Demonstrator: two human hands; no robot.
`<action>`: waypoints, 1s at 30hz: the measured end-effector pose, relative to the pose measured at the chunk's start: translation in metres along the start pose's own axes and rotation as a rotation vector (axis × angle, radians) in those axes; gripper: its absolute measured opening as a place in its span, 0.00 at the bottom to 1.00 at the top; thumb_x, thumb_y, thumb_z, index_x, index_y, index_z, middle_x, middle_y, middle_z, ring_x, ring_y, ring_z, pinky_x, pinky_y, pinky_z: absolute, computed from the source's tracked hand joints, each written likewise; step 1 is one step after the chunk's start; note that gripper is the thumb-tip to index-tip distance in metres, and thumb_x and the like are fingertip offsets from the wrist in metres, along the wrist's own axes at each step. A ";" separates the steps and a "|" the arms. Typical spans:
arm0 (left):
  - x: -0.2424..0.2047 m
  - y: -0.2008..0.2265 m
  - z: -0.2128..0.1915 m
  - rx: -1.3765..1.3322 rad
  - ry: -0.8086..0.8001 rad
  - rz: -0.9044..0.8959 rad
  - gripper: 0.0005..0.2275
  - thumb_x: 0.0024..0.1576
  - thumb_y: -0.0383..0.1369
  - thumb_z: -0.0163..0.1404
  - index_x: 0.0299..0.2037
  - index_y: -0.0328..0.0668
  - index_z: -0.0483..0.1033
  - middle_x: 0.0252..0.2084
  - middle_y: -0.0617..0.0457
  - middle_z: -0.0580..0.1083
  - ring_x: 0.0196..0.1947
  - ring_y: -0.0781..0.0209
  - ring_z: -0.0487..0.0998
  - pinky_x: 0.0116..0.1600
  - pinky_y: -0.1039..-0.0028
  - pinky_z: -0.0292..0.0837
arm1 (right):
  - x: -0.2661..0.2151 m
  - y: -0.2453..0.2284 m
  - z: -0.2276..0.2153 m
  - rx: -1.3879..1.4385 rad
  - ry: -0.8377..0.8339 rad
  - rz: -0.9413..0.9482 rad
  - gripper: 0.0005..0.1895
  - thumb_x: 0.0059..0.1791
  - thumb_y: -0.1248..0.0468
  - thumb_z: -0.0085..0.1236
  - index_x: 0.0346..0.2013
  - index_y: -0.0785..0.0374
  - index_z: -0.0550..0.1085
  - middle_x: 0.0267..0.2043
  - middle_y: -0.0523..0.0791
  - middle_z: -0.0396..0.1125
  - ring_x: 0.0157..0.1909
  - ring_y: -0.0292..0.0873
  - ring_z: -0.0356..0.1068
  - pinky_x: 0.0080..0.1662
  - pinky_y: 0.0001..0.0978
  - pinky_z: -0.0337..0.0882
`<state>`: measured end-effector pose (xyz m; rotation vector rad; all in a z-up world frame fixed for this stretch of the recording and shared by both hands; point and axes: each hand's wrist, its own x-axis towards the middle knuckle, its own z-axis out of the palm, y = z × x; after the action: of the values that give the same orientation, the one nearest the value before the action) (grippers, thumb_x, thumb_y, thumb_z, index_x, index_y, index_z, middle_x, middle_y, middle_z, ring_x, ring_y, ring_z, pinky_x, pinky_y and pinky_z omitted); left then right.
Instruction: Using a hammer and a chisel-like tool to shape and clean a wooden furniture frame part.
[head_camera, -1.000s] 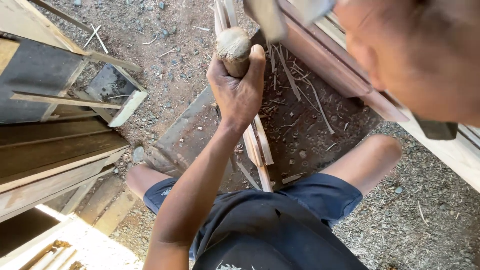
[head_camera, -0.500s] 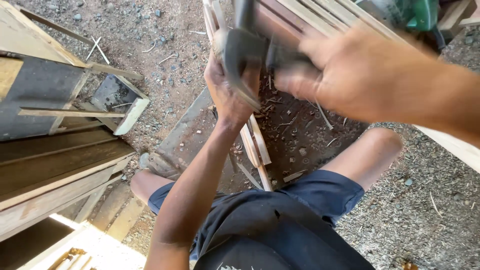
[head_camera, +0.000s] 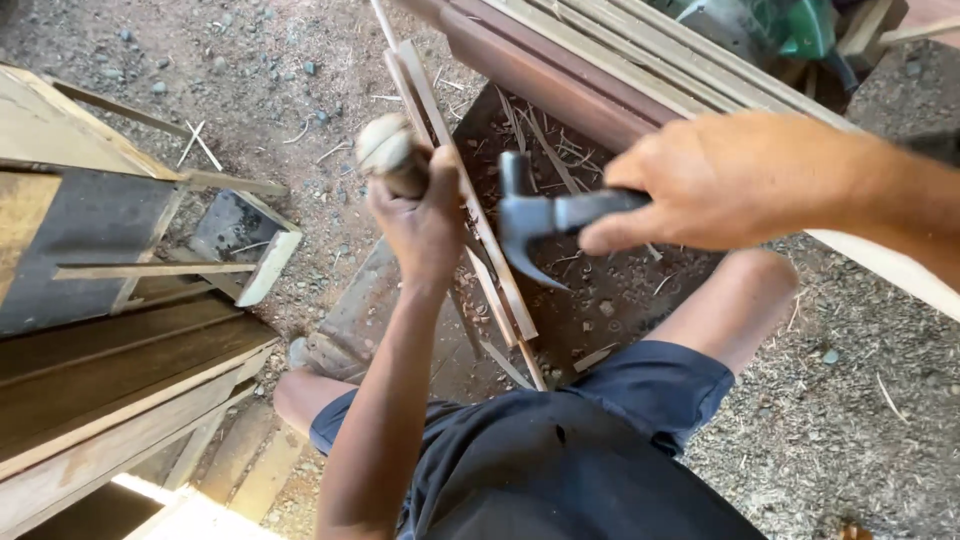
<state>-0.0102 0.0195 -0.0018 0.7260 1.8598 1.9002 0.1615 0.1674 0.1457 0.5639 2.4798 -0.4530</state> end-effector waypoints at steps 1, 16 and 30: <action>0.000 -0.003 -0.008 -0.042 0.022 -0.064 0.08 0.57 0.33 0.54 0.39 0.38 0.70 0.27 0.54 0.74 0.20 0.68 0.76 0.26 0.74 0.78 | -0.002 0.000 0.011 0.139 -0.240 0.189 0.27 0.52 0.36 0.45 0.33 0.57 0.73 0.25 0.44 0.65 0.24 0.38 0.63 0.30 0.37 0.66; -0.013 0.044 0.017 0.363 -0.272 0.865 0.19 0.43 0.34 0.62 0.44 0.48 0.71 0.44 0.49 0.71 0.50 0.51 0.72 0.58 0.59 0.68 | -0.085 0.042 0.307 1.067 0.714 0.639 0.23 0.54 0.48 0.54 0.25 0.63 0.69 0.17 0.40 0.62 0.15 0.35 0.63 0.19 0.27 0.67; -0.124 -0.073 0.056 0.935 -1.132 0.413 0.11 0.56 0.37 0.49 0.47 0.53 0.79 0.50 0.49 0.78 0.53 0.55 0.77 0.58 0.63 0.71 | -0.080 0.037 0.325 0.996 0.908 0.726 0.17 0.56 0.53 0.55 0.33 0.64 0.71 0.19 0.41 0.63 0.19 0.34 0.63 0.24 0.29 0.62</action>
<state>0.1162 -0.0067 -0.0873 2.0200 1.6917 0.3058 0.3825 0.0369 -0.0725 2.3808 2.3294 -1.3255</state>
